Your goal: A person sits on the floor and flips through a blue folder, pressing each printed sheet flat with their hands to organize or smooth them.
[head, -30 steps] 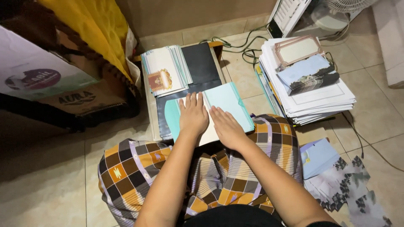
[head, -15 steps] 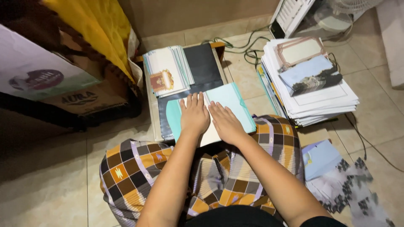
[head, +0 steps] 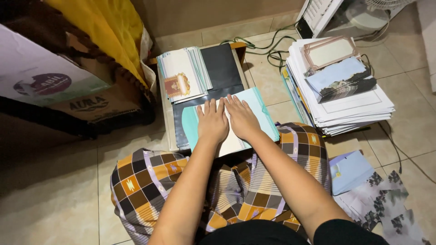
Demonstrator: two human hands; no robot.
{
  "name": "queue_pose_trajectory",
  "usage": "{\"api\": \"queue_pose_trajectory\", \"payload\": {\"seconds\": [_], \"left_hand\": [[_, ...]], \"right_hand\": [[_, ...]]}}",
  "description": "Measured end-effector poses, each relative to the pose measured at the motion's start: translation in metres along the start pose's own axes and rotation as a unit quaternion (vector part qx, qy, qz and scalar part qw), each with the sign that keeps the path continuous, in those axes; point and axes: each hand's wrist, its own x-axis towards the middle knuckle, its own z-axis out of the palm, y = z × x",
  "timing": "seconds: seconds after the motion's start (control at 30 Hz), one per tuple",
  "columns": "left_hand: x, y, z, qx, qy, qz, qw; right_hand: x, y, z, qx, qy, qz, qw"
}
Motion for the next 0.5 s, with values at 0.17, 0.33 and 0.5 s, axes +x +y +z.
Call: {"api": "queue_pose_trajectory", "payload": {"seconds": [0.17,0.33,0.5], "left_hand": [[0.010,-0.003,0.009,-0.006,0.002,-0.005,1.000],[0.002,0.003,-0.008,-0.007,-0.018,-0.013,1.000],[-0.001,0.002,-0.011,0.000,-0.040,0.006,0.999]], "right_hand": [[-0.039,-0.005,0.004,0.045,-0.003,0.006,0.999],[-0.064,-0.010,0.001,0.059,-0.031,0.012,0.998],[-0.021,0.001,0.007,0.035,-0.011,0.010,0.999]]}}
